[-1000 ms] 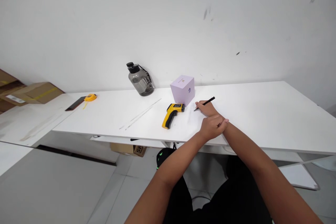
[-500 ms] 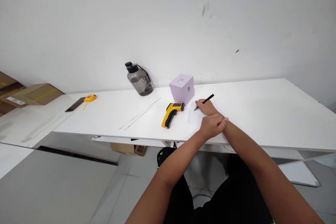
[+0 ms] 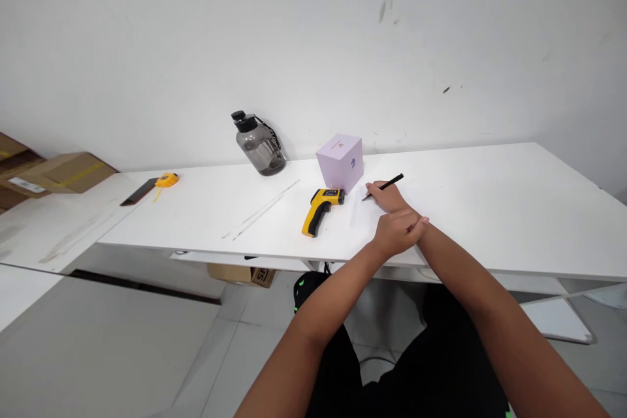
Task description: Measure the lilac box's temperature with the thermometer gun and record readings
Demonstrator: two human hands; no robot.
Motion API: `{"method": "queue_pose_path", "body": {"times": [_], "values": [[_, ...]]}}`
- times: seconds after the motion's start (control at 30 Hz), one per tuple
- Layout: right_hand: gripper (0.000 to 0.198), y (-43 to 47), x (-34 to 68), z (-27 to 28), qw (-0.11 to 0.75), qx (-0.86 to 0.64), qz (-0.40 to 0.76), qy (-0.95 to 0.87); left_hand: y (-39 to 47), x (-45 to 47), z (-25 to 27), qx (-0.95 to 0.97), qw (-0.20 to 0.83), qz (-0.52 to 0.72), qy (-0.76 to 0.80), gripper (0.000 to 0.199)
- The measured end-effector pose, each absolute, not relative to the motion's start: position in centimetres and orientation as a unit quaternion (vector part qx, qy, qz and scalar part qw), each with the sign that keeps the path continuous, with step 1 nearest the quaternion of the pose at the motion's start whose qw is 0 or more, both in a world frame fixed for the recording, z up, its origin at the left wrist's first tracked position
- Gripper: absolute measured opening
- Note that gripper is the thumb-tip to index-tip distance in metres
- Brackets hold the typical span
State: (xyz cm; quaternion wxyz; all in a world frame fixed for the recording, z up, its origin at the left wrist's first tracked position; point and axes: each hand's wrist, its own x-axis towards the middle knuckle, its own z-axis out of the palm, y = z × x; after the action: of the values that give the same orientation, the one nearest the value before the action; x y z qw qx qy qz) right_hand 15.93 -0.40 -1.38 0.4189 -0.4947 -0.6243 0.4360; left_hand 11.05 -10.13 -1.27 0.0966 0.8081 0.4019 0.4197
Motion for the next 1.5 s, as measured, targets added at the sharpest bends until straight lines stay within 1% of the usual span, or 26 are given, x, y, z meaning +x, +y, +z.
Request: {"method": "queue_pose_path", "body": {"times": [0.33, 0.7, 1.07, 1.3, 1.5], "values": [[0.033, -0.45, 15.96, -1.34, 0.418, -0.503, 0.43, -0.622, -10.13, 11.04, -1.3, 0.811, 0.092, 0.42, 0.396, 0.048], [0.032, -0.75, 16.07, -0.95, 0.401, -0.508, 0.442, -0.622, -9.81, 10.99, -1.57, 0.807, 0.043, 0.463, 0.363, 0.053], [0.032, -0.62, 16.12, -1.11, 0.409, -0.512, 0.438, -0.616, -10.0, 10.73, -1.32, 0.813, 0.091, 0.452, 0.356, 0.055], [0.031, -0.7, 16.1, -0.8, 0.395, -0.515, 0.434, -0.624, -9.98, 10.8, -1.37, 0.811, 0.1, 0.445, 0.366, 0.06], [0.031, -0.57, 16.21, -0.93, 0.394, -0.509, 0.427, -0.635, -10.13, 10.71, -1.12, 0.812, 0.111, 0.441, 0.367, 0.057]]}}
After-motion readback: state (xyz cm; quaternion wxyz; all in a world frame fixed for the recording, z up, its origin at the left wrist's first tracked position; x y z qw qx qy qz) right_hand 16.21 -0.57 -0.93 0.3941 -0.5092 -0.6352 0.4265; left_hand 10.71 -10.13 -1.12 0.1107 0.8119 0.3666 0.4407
